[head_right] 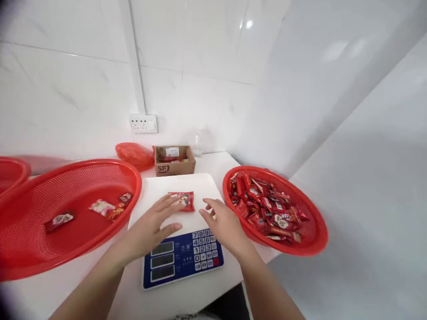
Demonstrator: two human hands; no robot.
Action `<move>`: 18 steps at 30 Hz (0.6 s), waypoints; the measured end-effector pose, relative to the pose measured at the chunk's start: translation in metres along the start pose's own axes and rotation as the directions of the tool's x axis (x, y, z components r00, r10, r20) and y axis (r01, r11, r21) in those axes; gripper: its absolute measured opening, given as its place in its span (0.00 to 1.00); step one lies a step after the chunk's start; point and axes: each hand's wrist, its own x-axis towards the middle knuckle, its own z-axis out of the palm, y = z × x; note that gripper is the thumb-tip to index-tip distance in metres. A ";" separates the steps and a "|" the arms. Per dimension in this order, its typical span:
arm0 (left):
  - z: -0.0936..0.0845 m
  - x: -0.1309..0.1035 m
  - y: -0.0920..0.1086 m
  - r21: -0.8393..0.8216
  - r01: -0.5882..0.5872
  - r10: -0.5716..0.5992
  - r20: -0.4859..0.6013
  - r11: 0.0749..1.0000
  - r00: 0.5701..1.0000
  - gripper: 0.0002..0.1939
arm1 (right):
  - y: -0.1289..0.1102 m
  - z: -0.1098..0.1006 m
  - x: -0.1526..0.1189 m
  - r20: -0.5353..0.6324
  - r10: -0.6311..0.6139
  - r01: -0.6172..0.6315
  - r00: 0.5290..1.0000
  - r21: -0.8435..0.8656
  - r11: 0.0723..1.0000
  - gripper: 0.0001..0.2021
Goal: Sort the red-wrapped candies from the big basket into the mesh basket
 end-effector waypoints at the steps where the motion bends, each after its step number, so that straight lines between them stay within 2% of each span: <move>1: 0.004 0.001 -0.001 0.001 -0.013 0.013 0.023 1.000 1.000 0.25 | 0.004 -0.006 -0.003 -0.004 0.003 -0.003 1.000 -0.010 1.000 0.18; 5: 0.016 0.002 -0.012 0.009 -0.005 0.004 0.046 1.000 0.999 0.25 | 0.030 -0.036 -0.016 -0.029 0.056 -0.058 0.998 -0.089 0.994 0.16; 8: 0.019 0.004 -0.021 -0.002 -0.010 0.010 -0.014 1.000 1.000 0.26 | 0.056 -0.062 -0.021 -0.005 0.134 -0.133 0.991 -0.172 0.976 0.13; 10: 0.020 0.006 -0.022 -0.020 -0.035 0.033 -0.084 0.999 0.996 0.26 | 0.075 -0.077 -0.022 0.077 0.191 -0.170 0.979 -0.226 0.959 0.13; 14: 0.025 0.000 -0.003 -0.068 -0.168 0.144 -0.268 0.983 0.953 0.20 | 0.108 -0.095 -0.014 0.346 0.274 -0.164 0.897 -0.316 0.935 0.14; 16: 0.032 -0.012 0.014 -0.082 -0.264 0.219 -0.359 0.961 0.907 0.16 | 0.120 -0.095 -0.007 0.425 0.289 -0.144 0.858 -0.340 0.929 0.15; 18: 0.043 -0.027 0.030 -0.090 -0.390 0.326 -0.399 0.916 0.857 0.13 | 0.127 -0.091 0.001 0.472 0.293 -0.128 0.831 -0.350 0.928 0.17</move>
